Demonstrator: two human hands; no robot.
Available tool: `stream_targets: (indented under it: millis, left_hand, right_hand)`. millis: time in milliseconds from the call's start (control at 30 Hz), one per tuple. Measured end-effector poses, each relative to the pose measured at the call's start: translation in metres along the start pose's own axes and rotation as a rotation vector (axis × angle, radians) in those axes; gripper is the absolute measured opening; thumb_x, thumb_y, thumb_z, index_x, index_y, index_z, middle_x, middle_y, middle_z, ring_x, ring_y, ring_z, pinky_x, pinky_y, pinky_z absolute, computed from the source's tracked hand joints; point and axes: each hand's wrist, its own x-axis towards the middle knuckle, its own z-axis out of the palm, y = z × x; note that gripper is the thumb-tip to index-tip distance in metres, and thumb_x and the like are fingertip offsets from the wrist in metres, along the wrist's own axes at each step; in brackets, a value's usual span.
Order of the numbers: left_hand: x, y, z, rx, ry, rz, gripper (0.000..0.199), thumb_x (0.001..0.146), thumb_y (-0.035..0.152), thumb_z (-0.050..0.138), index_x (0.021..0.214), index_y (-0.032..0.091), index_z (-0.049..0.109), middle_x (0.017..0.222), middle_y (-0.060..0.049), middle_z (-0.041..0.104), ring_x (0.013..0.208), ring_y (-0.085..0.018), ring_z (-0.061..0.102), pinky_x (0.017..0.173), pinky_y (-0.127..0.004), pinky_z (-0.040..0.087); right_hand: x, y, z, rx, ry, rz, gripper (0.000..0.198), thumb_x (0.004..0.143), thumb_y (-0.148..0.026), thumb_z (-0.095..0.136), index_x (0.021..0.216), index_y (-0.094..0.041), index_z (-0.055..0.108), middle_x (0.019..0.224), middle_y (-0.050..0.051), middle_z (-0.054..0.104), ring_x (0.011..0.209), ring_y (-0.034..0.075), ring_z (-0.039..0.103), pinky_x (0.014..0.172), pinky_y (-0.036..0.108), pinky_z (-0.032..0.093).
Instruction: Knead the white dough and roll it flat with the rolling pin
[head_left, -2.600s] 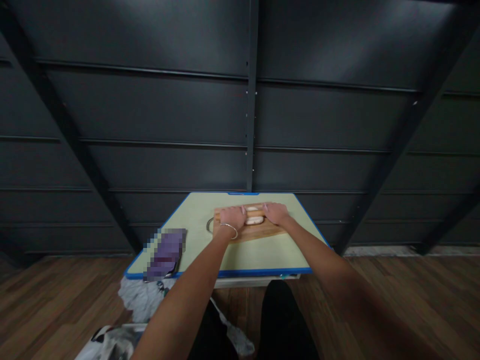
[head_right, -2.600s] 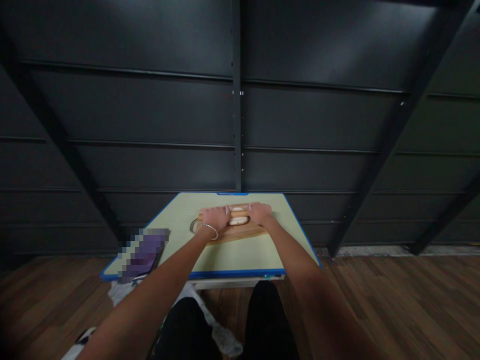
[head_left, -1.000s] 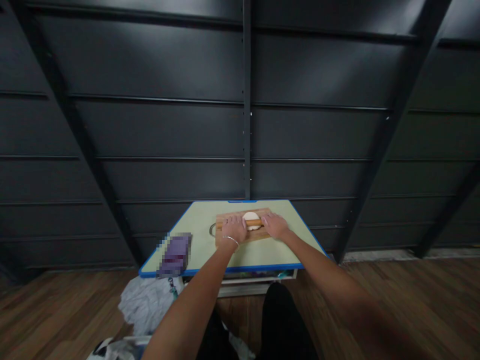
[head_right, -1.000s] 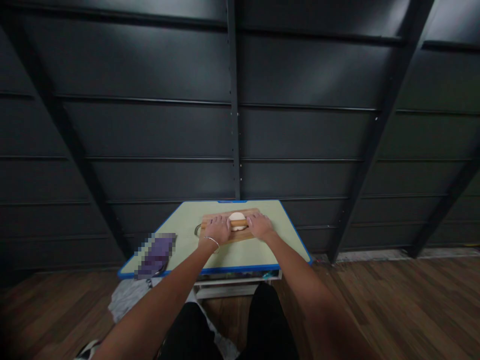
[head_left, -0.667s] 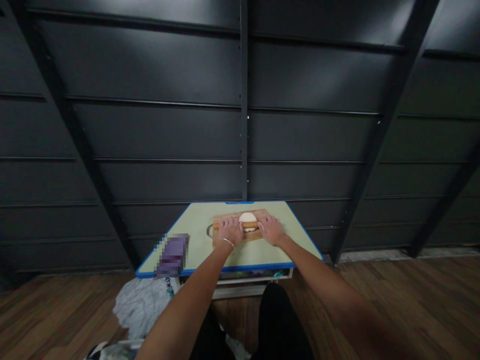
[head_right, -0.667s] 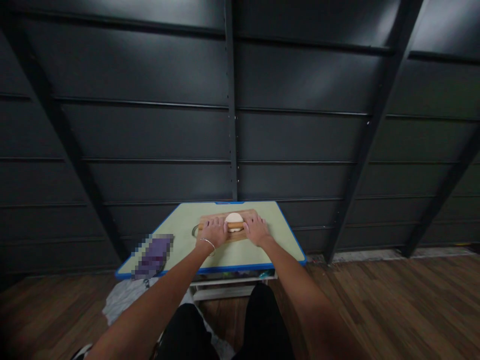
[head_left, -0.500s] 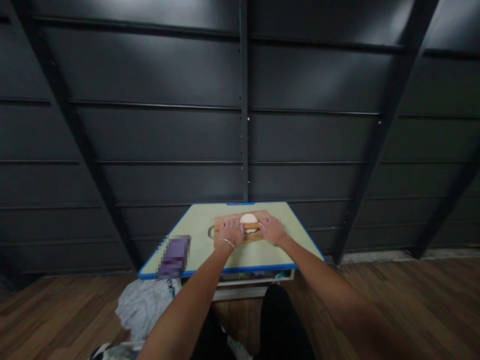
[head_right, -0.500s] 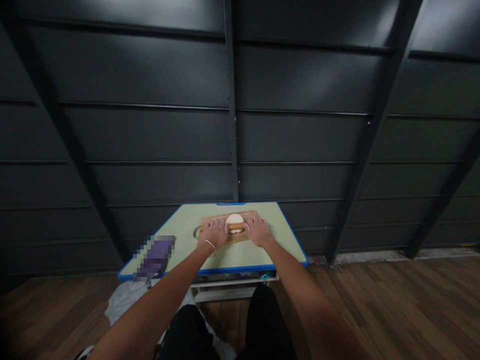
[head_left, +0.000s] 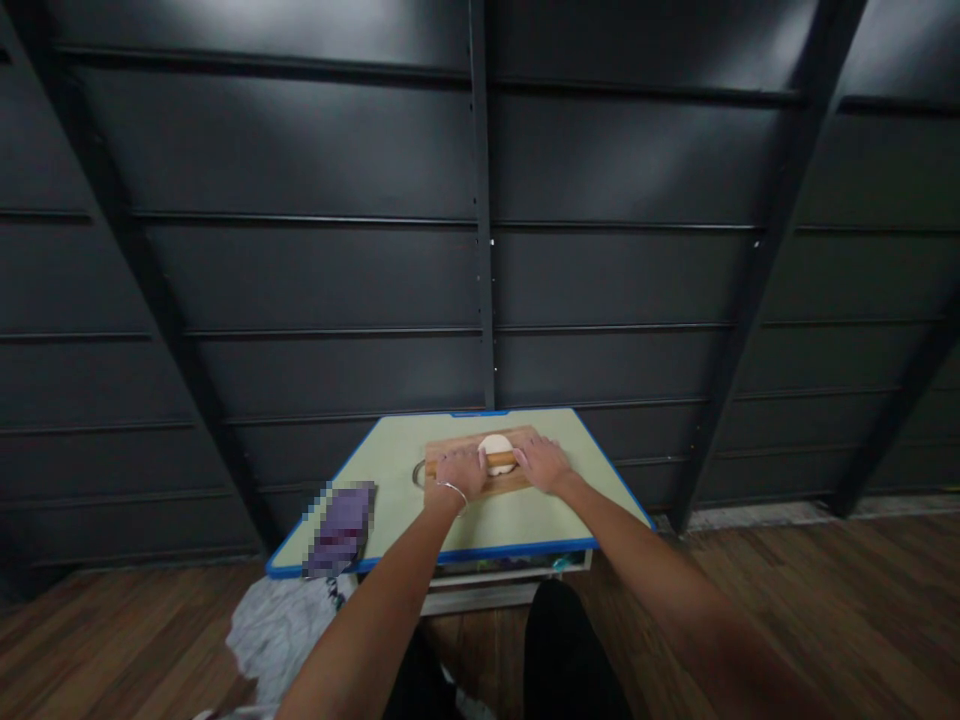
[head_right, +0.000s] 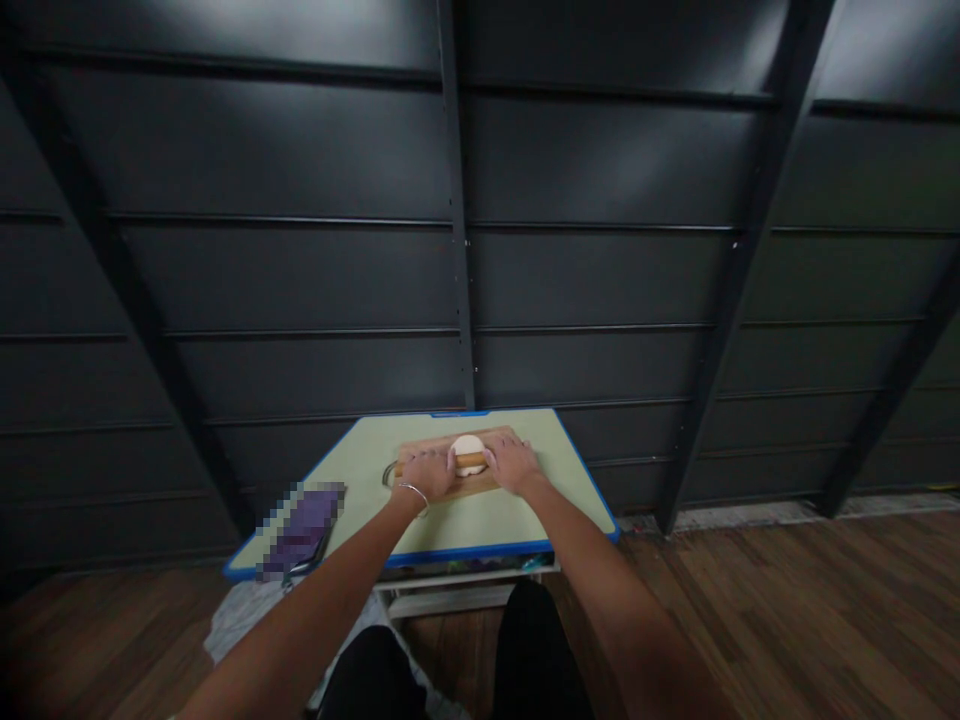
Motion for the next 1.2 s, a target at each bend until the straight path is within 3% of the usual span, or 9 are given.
stream_targets:
  millis: [233,467,800,1100,1200]
  left_hand:
    - [0.009,-0.002,-0.002,0.122,-0.066,0.030,0.059,0.109,0.022,0.020,0.149,0.005,0.061,0.128,-0.029,0.073,0.113,-0.042,0.073,0.092,-0.054,0.056]
    - [0.021,-0.009,0.005,0.186,-0.071,0.072,0.057,0.109,0.020,0.027,0.160,0.011,0.051,0.126,-0.028,0.074,0.107,-0.039,0.076,0.087,-0.051,0.058]
    - [0.018,-0.001,-0.011,0.121,-0.058,-0.008,0.051,0.112,0.023,0.028,0.146,0.007,0.063,0.121,-0.027,0.076,0.110,-0.038,0.075,0.087,-0.050,0.059]
    - [0.029,-0.004,-0.005,0.068,-0.013,-0.065,0.059,0.113,0.030,0.021,0.126,0.007,0.074,0.116,-0.027,0.077,0.110,-0.039,0.076,0.089,-0.050,0.058]
    - [0.031,-0.004,-0.001,0.074,-0.010,-0.066,0.060,0.112,0.028,0.019,0.130,0.007,0.073,0.114,-0.028,0.077,0.109,-0.040,0.076,0.087,-0.050,0.057]
  right_hand:
    - [0.007,-0.005,-0.014,-0.018,-0.046,0.036,0.055,0.116,-0.045,0.032,0.131,-0.013,0.073,0.128,0.019,0.077,0.117,0.031,0.073,0.100,0.042,0.053]
    - [0.015,-0.008,-0.018,-0.053,-0.114,0.088,0.063,0.115,-0.047,0.028,0.126,-0.011,0.077,0.124,0.022,0.078,0.115,0.033,0.075,0.096,0.040,0.055]
    - [0.021,-0.008,-0.022,-0.102,-0.148,0.065,0.066,0.115,-0.045,0.024,0.121,-0.011,0.079,0.123,0.023,0.078,0.114,0.033,0.076,0.094,0.041,0.057]
    - [0.026,-0.004,-0.021,-0.122,-0.162,0.025,0.069,0.115,-0.045,0.020,0.123,-0.011,0.079,0.127,0.022,0.077,0.116,0.033,0.075,0.095,0.041,0.057]
    - [0.028,-0.003,-0.022,-0.094,-0.161,0.043,0.069,0.115,-0.046,0.020,0.124,-0.011,0.079,0.130,0.022,0.076,0.118,0.032,0.074,0.097,0.040,0.056]
